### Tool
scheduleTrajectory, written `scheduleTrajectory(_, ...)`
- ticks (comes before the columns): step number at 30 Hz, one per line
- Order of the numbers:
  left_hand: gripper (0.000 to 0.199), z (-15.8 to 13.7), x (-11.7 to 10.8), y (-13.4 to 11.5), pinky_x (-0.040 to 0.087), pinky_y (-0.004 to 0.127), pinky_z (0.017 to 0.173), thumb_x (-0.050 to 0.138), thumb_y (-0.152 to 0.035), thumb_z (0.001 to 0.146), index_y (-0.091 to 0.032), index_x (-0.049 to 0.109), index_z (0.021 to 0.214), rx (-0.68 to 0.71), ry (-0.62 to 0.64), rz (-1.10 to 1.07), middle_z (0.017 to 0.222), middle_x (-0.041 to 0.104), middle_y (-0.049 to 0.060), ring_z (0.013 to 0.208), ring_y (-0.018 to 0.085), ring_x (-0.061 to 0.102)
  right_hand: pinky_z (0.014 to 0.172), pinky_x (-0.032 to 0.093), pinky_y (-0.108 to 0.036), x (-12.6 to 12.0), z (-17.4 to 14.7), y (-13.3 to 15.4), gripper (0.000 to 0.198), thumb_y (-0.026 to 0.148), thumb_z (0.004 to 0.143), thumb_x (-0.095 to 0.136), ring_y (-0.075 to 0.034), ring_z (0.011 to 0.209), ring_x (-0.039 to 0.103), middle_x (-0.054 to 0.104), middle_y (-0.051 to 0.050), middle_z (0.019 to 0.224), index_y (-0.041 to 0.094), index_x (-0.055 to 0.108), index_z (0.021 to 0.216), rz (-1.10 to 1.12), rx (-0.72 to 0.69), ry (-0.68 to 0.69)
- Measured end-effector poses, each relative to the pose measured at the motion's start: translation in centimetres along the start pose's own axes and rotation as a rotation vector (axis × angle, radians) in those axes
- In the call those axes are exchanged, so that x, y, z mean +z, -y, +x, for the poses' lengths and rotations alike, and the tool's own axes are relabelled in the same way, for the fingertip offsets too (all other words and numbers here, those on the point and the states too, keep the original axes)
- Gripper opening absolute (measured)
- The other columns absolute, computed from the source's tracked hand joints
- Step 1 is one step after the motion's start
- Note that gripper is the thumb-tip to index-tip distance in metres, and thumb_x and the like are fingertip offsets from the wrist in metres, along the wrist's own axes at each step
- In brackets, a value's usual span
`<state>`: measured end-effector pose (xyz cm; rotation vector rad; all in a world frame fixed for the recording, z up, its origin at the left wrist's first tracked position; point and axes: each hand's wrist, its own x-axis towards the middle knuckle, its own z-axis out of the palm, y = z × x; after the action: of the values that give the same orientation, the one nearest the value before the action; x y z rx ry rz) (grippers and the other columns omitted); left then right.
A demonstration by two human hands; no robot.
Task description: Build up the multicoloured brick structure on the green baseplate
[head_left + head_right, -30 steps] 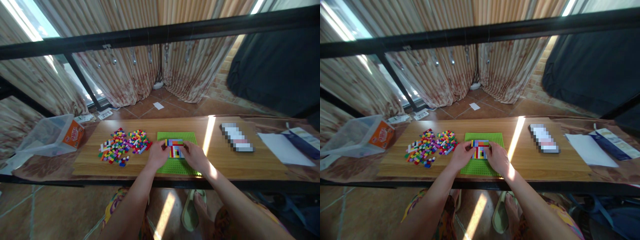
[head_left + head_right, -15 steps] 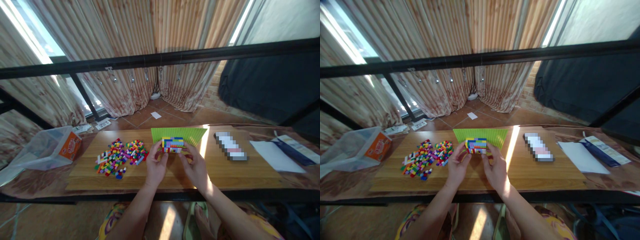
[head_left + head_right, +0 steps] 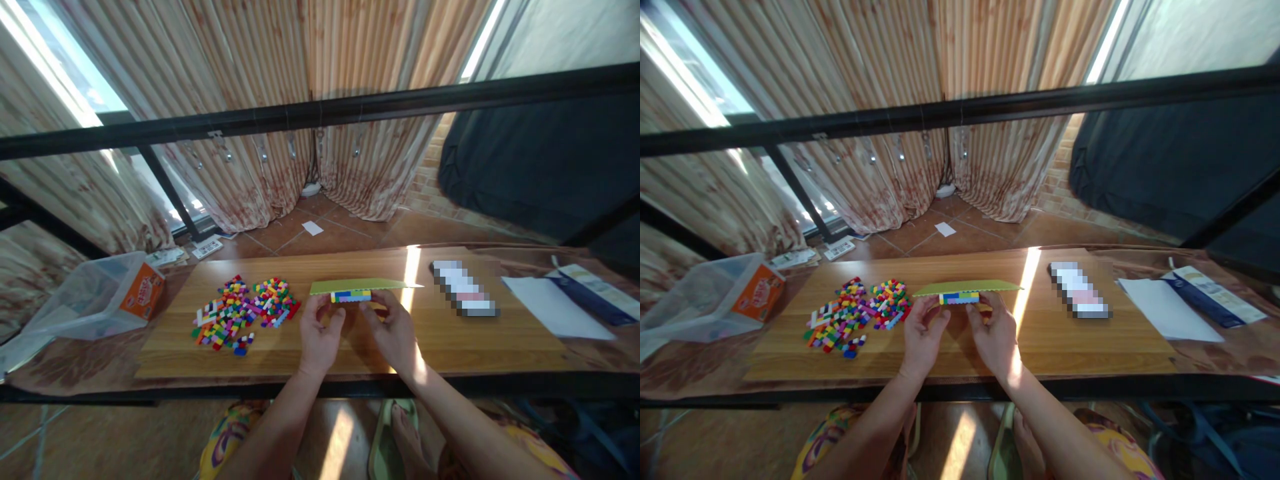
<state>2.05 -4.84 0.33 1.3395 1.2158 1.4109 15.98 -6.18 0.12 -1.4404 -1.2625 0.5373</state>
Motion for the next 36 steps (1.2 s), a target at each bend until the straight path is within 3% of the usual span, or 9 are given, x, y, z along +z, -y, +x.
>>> scheduleTrajectory(6,0.017,0.0,0.6,2.0,0.051,0.033,0.094,0.064,-0.021,0.077,-0.016,0.063,0.093,-0.061,-0.101,0.044,0.098,0.072,0.009,0.097,0.020,0.068,0.083,0.055,-0.044,0.5,-0.2,-0.4,0.026,0.039,0.081,0.060,-0.028,0.091,0.070,0.075,-0.014,0.099,0.019,0.067,0.095,-0.005,0.182,0.063)
scheduleTrajectory(10,0.012,-0.4,1.1,3.0,0.052,0.030,0.082,0.059,-0.015,0.076,-0.014,0.068,0.084,-0.158,-0.048,-0.026,0.088,0.075,0.009,0.086,0.021,0.069,0.082,0.052,-0.040,1.2,-0.9,-0.6,0.020,0.032,0.075,0.060,-0.029,0.091,0.069,0.075,-0.013,0.089,0.017,0.071,0.082,0.106,0.279,0.163)
scheduleTrajectory(14,0.013,-0.9,0.9,3.2,0.050,0.028,0.076,0.059,-0.014,0.073,-0.015,0.070,0.080,-0.167,-0.018,-0.046,0.081,0.074,0.006,0.080,0.019,0.067,0.065,0.049,-0.033,1.6,-2.2,-0.5,0.015,0.032,0.071,0.064,-0.020,0.068,0.063,0.069,-0.007,0.069,0.018,0.063,0.065,0.248,0.433,0.189)
scheduleTrajectory(18,0.011,-1.6,-0.2,3.1,0.046,0.024,0.062,0.061,-0.013,0.068,-0.015,0.066,0.077,-0.324,-0.130,-0.095,0.073,0.069,0.004,0.069,0.016,0.062,0.048,0.041,-0.026,1.4,-3.9,-0.1,0.023,0.037,0.069,0.071,-0.012,0.052,0.053,0.061,-0.002,0.060,0.017,0.060,0.067,0.452,0.690,0.258)
scheduleTrajectory(22,0.032,-2.2,-2.2,2.7,0.040,0.021,0.052,0.063,-0.012,0.063,-0.014,0.063,0.094,-0.460,-0.172,-0.196,0.079,0.066,0.002,0.064,0.012,0.058,0.040,0.032,-0.021,0.4,-4.8,0.8,0.029,0.040,0.068,0.073,-0.007,0.043,0.046,0.060,0.001,0.058,0.015,0.065,0.080,0.507,0.789,0.485)
scheduleTrajectory(25,0.048,-1.9,-4.0,2.6,0.040,0.020,0.051,0.064,-0.010,0.060,-0.015,0.061,0.108,-0.478,-0.236,-0.133,0.088,0.067,0.004,0.065,0.011,0.058,0.039,0.031,-0.020,-0.5,-4.2,1.4,0.033,0.047,0.072,0.071,-0.007,0.041,0.043,0.058,0.002,0.054,0.016,0.066,0.082,0.429,0.684,0.679)
scheduleTrajectory(28,0.043,-1.0,-5.2,2.6,0.047,0.024,0.061,0.063,-0.013,0.065,-0.016,0.062,0.107,-0.378,-0.346,0.014,0.097,0.066,0.006,0.071,0.012,0.059,0.045,0.038,-0.023,-1.4,-2.5,1.3,0.032,0.050,0.078,0.065,-0.010,0.047,0.049,0.061,0.001,0.059,0.018,0.067,0.081,0.287,0.460,0.537)
scheduleTrajectory(32,0.036,0.5,-5.2,2.4,0.052,0.033,0.080,0.063,-0.021,0.074,-0.016,0.063,0.110,-0.232,-0.334,0.203,0.107,0.068,0.009,0.082,0.016,0.063,0.067,0.051,-0.035,-2.3,0.6,-0.5,0.031,0.043,0.078,0.061,-0.017,0.068,0.060,0.070,-0.007,0.089,0.019,0.070,0.096,-0.106,0.094,0.022)
scheduleTrajectory(36,0.039,2.6,-3.8,2.4,0.051,0.039,0.092,0.065,-0.025,0.078,-0.013,0.064,0.115,-0.163,-0.208,0.367,0.114,0.068,0.014,0.098,0.023,0.065,0.067,0.054,-0.040,-2.6,3.3,-2.6,0.050,0.042,0.071,0.066,-0.023,0.074,0.065,0.070,-0.016,0.103,0.012,0.066,0.111,-0.243,0.169,-0.134)
